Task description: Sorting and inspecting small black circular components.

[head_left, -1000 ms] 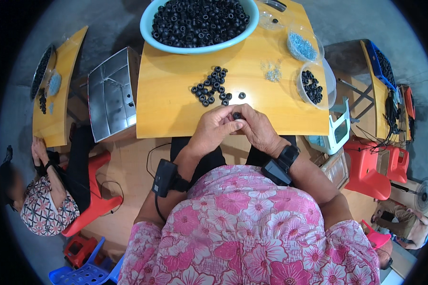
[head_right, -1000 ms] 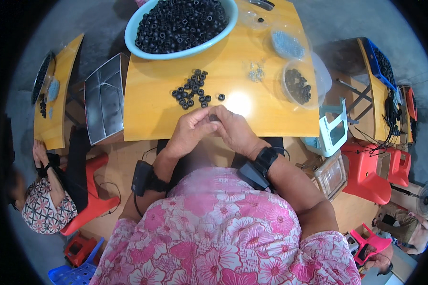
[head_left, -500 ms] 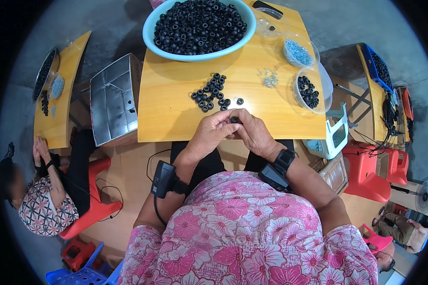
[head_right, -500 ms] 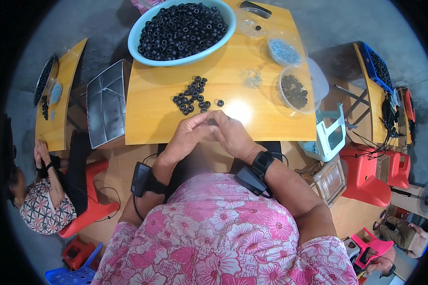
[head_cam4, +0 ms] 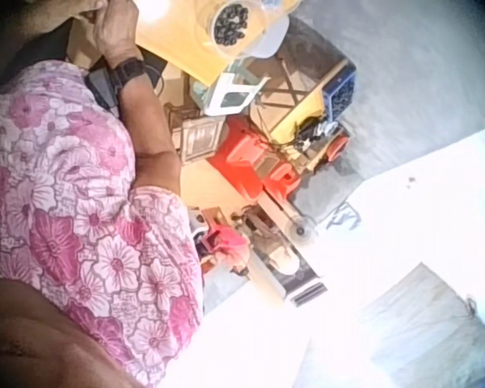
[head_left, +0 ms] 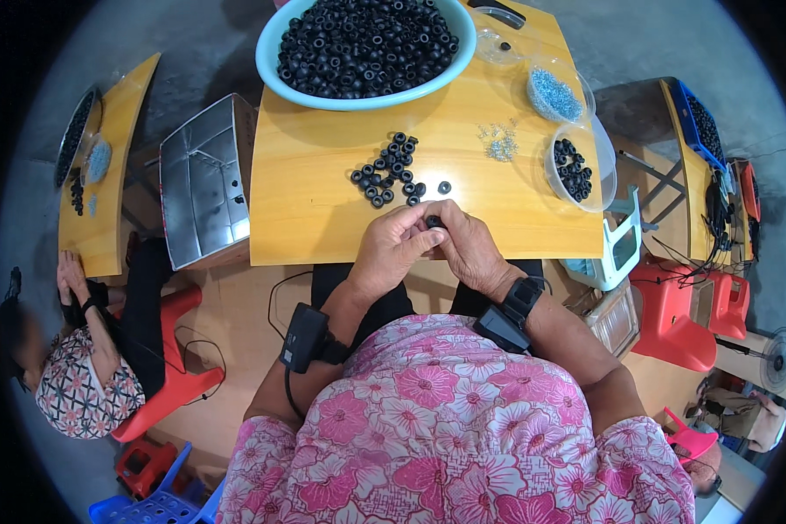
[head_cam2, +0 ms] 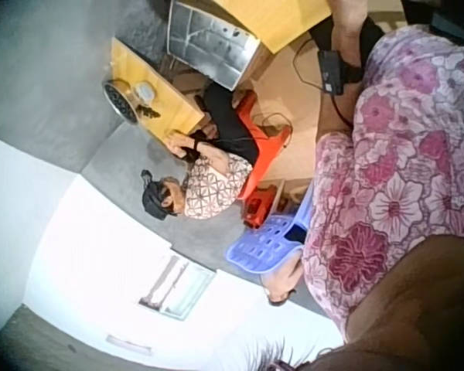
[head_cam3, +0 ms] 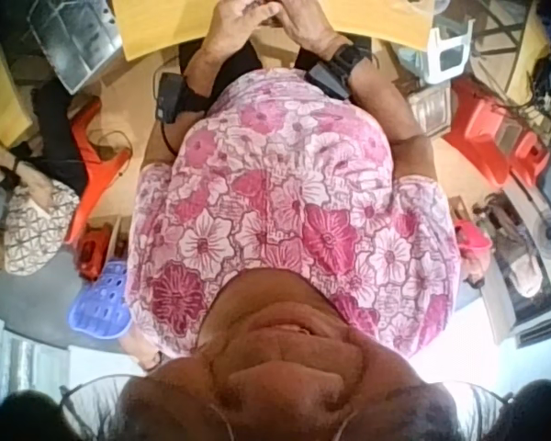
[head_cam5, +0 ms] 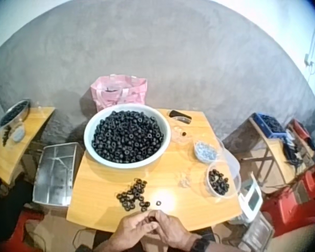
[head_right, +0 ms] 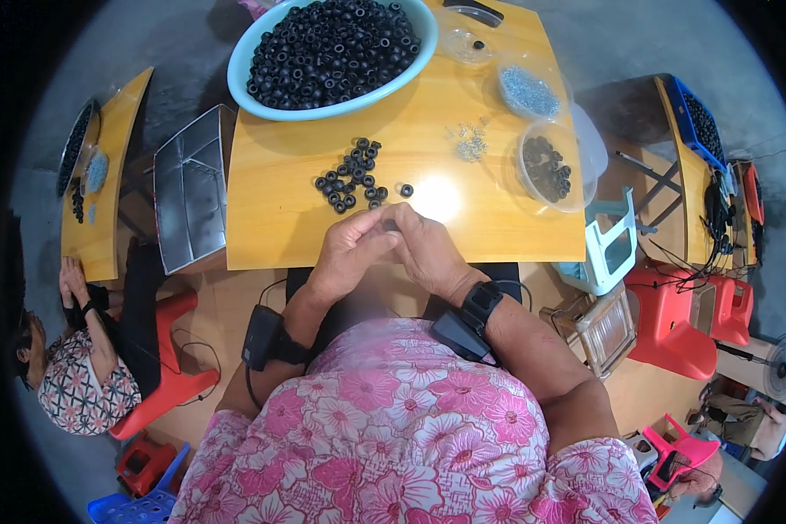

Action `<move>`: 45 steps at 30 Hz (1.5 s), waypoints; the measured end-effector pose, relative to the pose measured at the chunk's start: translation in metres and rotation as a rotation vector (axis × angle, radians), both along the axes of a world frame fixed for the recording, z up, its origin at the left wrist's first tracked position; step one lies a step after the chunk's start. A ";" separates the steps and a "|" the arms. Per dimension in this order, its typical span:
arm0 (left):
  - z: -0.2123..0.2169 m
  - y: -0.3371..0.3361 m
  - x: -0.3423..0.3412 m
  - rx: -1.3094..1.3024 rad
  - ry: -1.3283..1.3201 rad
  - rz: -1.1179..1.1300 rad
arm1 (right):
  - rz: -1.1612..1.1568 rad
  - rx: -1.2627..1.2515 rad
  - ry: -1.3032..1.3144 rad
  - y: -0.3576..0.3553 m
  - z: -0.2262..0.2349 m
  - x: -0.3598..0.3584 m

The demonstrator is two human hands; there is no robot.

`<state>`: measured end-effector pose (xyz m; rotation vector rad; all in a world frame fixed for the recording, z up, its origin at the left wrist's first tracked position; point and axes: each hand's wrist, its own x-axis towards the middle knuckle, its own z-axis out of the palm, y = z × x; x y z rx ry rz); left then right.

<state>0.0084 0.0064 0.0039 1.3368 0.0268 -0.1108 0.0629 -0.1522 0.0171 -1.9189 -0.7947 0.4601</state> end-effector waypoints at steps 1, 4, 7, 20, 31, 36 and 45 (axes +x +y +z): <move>0.001 -0.001 0.001 0.003 -0.007 0.000 | -0.012 0.013 -0.058 -0.001 -0.003 0.000; 0.000 -0.004 0.000 -0.024 0.024 -0.008 | -0.059 0.073 0.219 -0.004 0.005 0.004; -0.002 -0.010 -0.007 -0.119 -0.007 0.104 | -0.073 0.181 0.696 -0.012 0.018 0.005; 0.026 -0.020 -0.046 -0.052 0.040 0.139 | -0.135 0.366 0.937 -0.023 0.035 -0.033; 0.033 -0.033 -0.080 -0.263 0.195 0.105 | -0.123 0.432 0.681 -0.031 0.026 -0.057; 0.034 -0.033 -0.085 -0.278 0.202 0.113 | -0.109 0.457 0.667 -0.031 0.027 -0.063; 0.037 -0.017 -0.079 -0.242 0.281 -0.056 | -0.064 0.456 0.621 -0.034 0.026 -0.061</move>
